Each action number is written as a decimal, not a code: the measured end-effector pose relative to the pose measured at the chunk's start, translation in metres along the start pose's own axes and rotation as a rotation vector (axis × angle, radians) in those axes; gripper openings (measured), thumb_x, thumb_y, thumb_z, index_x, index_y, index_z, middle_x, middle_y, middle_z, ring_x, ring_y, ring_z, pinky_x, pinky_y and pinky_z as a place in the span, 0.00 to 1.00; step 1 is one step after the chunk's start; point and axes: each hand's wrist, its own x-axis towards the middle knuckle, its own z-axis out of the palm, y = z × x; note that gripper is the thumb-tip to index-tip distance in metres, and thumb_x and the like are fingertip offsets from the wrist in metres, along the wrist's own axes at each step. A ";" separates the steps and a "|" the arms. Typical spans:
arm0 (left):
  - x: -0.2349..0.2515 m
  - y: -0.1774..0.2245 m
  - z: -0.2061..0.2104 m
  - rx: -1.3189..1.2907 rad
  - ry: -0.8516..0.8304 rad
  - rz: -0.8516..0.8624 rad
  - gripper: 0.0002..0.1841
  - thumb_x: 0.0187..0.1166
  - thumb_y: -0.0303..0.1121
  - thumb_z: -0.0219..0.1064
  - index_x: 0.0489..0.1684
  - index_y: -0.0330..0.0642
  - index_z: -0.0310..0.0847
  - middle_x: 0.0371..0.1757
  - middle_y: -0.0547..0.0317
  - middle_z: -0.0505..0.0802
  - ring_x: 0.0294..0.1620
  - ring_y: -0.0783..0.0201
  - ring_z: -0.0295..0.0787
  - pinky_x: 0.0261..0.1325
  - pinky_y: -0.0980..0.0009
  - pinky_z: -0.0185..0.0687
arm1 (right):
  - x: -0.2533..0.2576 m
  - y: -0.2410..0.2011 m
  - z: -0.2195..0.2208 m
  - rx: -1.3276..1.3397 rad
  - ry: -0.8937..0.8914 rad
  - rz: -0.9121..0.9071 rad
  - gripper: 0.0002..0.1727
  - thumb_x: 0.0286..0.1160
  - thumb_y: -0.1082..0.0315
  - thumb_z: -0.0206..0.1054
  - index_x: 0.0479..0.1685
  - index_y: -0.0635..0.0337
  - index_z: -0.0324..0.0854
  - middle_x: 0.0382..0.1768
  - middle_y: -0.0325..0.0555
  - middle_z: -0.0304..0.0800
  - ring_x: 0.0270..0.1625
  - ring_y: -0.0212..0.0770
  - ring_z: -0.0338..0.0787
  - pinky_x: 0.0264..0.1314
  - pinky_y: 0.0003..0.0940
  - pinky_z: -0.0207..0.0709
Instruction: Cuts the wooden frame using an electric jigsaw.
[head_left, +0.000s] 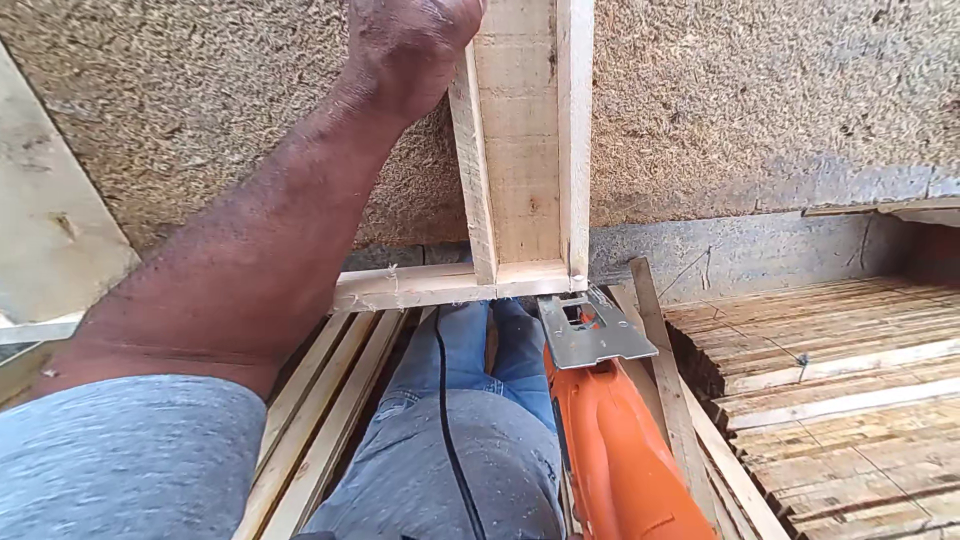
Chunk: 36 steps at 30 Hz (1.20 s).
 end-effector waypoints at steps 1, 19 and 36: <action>0.000 0.000 0.000 -0.001 0.000 0.009 0.08 0.74 0.30 0.69 0.24 0.47 0.81 0.24 0.72 0.85 0.32 0.79 0.86 0.42 0.75 0.86 | -0.004 0.002 0.001 0.013 -0.002 0.002 0.13 0.89 0.54 0.58 0.43 0.53 0.79 0.44 0.40 0.92 0.55 0.32 0.92 0.65 0.31 0.85; -0.002 -0.001 0.001 -0.018 -0.016 0.046 0.08 0.73 0.29 0.69 0.22 0.47 0.81 0.23 0.72 0.85 0.30 0.78 0.86 0.38 0.75 0.86 | 0.010 -0.002 -0.003 -0.073 -0.071 0.036 0.15 0.89 0.58 0.58 0.39 0.60 0.79 0.39 0.46 0.91 0.53 0.31 0.91 0.67 0.27 0.81; -0.005 0.001 0.002 0.027 -0.021 0.011 0.09 0.75 0.30 0.68 0.22 0.49 0.81 0.22 0.73 0.85 0.27 0.80 0.85 0.34 0.77 0.84 | -0.131 0.082 -0.009 0.061 -0.135 0.281 0.31 0.72 0.41 0.71 0.51 0.65 0.87 0.48 0.56 0.94 0.54 0.47 0.94 0.61 0.48 0.88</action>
